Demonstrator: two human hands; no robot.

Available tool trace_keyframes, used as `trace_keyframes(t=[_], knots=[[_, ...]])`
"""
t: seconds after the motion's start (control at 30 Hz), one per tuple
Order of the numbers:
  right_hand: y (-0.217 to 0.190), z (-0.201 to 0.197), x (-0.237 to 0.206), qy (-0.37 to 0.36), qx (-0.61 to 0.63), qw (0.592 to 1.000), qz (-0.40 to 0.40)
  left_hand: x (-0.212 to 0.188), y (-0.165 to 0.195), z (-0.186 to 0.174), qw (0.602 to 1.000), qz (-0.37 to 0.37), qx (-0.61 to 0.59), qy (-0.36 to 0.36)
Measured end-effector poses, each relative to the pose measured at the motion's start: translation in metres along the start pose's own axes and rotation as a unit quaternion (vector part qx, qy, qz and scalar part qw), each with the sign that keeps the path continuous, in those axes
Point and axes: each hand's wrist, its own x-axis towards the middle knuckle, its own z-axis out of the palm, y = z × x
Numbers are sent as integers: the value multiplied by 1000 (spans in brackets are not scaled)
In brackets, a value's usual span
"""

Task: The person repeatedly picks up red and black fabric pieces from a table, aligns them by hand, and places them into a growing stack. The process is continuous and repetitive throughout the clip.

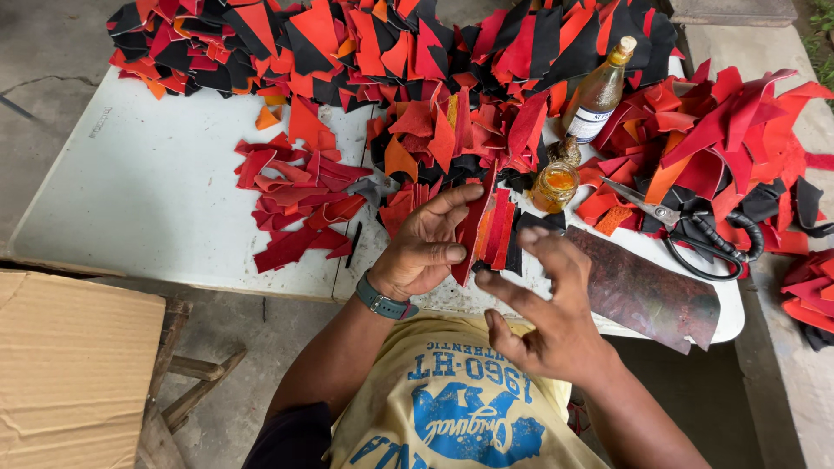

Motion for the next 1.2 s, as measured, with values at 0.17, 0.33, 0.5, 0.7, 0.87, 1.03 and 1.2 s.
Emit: trace_keyframes(t=[0.17, 0.33, 0.5, 0.7, 0.87, 1.03, 1.2], knots=[[-9, 1, 0, -27, 49, 998, -9, 2, 3, 2, 999, 24, 28, -6], [-8, 0, 1, -12, 73, 997, 15, 0, 3, 8, 999, 16, 44, -7], [-3, 2, 4, -7, 57, 998, 25, -1, 4, 10, 998, 23, 64, -7], [-8, -1, -1, -22, 68, 997, -3, -2, 1, 4, 996, 49, 73, 1], [-5, -2, -2, -4, 154, 985, 79, -8, -7, 6, 997, 41, 68, 5], [8, 1, 8, 21, 126, 984, 126, -16, -11, 6, 998, 8, 57, 11], [9, -1, 14, 23, 97, 984, 148, -22, -14, -1, 998, -2, 56, 11]])
